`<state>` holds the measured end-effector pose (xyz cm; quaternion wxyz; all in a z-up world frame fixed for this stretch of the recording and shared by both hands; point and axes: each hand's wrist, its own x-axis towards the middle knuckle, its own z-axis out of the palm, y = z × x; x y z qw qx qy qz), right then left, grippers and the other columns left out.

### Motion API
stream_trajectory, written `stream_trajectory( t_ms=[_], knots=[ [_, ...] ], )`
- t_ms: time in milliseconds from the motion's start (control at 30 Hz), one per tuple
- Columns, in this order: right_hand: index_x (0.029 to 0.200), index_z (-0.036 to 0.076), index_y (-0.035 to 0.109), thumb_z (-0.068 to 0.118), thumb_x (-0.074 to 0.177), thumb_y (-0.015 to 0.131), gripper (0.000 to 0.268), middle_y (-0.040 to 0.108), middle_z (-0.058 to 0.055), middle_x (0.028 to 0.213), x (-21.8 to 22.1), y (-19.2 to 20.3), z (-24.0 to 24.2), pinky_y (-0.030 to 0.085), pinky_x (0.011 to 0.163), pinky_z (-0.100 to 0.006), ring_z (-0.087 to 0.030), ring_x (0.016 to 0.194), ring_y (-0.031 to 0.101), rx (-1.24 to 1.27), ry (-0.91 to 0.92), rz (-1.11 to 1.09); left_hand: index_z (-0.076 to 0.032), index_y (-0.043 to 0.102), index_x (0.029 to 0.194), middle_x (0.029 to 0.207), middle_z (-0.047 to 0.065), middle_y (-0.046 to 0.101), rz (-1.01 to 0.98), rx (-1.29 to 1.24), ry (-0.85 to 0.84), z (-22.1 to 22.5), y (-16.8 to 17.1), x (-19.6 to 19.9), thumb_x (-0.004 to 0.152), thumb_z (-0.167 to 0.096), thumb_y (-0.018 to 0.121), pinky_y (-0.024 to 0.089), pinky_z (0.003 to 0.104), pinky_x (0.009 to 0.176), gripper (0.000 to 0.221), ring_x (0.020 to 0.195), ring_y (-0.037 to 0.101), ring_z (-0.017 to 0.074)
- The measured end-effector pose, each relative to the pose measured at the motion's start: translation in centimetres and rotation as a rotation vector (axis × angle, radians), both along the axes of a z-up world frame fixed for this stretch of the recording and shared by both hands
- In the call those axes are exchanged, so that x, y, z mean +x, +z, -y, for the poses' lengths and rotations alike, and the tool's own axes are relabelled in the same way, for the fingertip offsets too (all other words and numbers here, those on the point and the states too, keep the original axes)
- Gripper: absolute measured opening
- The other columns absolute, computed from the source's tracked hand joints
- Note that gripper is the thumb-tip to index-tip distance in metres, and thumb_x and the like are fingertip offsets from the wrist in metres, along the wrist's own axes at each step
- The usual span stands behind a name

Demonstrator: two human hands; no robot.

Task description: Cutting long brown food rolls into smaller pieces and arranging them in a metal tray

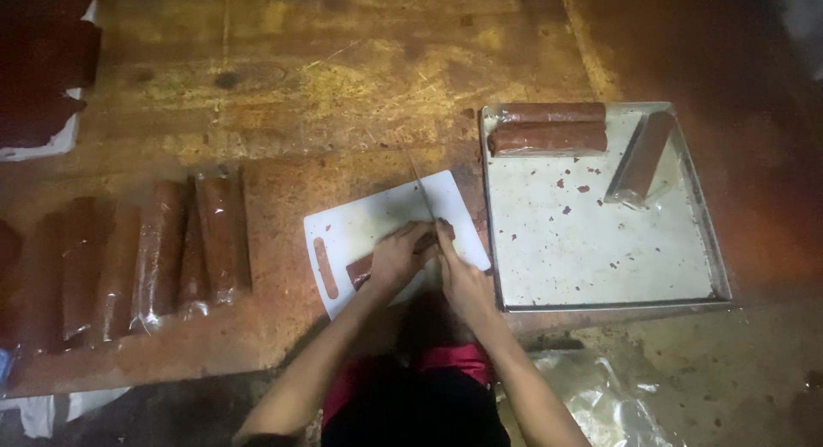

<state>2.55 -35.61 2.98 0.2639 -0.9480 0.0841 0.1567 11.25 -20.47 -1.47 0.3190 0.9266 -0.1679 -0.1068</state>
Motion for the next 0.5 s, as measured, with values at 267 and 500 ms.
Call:
stream_trajectory(
  t_ms=[267, 500],
  knots=[
    [0.165, 0.047, 0.008, 0.026, 0.104, 0.043, 0.073, 0.072, -0.031, 0.084, -14.8, -1.7, 3.8, 0.059, 0.059, -0.034, -0.038, 0.052, 0.072, 0.142, -0.057, -0.181, -0.031, 0.065, 0.12, 0.121, -0.008, 0.073, 0.228, -0.135, 0.009, -0.1, -2.1, 0.1, 0.091, -0.047, 0.066, 0.056, 0.047, 0.075, 0.033, 0.093, 0.074, 0.0283],
    [0.162, 0.051, 0.01, 0.022, 0.105, 0.041, 0.07, 0.043, 0.016, 0.16, -14.0, 3.6, 4.0, 0.022, 0.123, -0.053, -0.02, 0.138, 0.059, 0.201, -0.068, -0.283, -0.036, 0.053, 0.134, 0.126, -0.006, 0.073, 0.23, -0.011, -0.09, -1.8, -1.4, -0.7, 0.089, -0.049, 0.069, 0.056, 0.046, 0.081, 0.05, 0.104, 0.073, 0.0266]
  ],
)
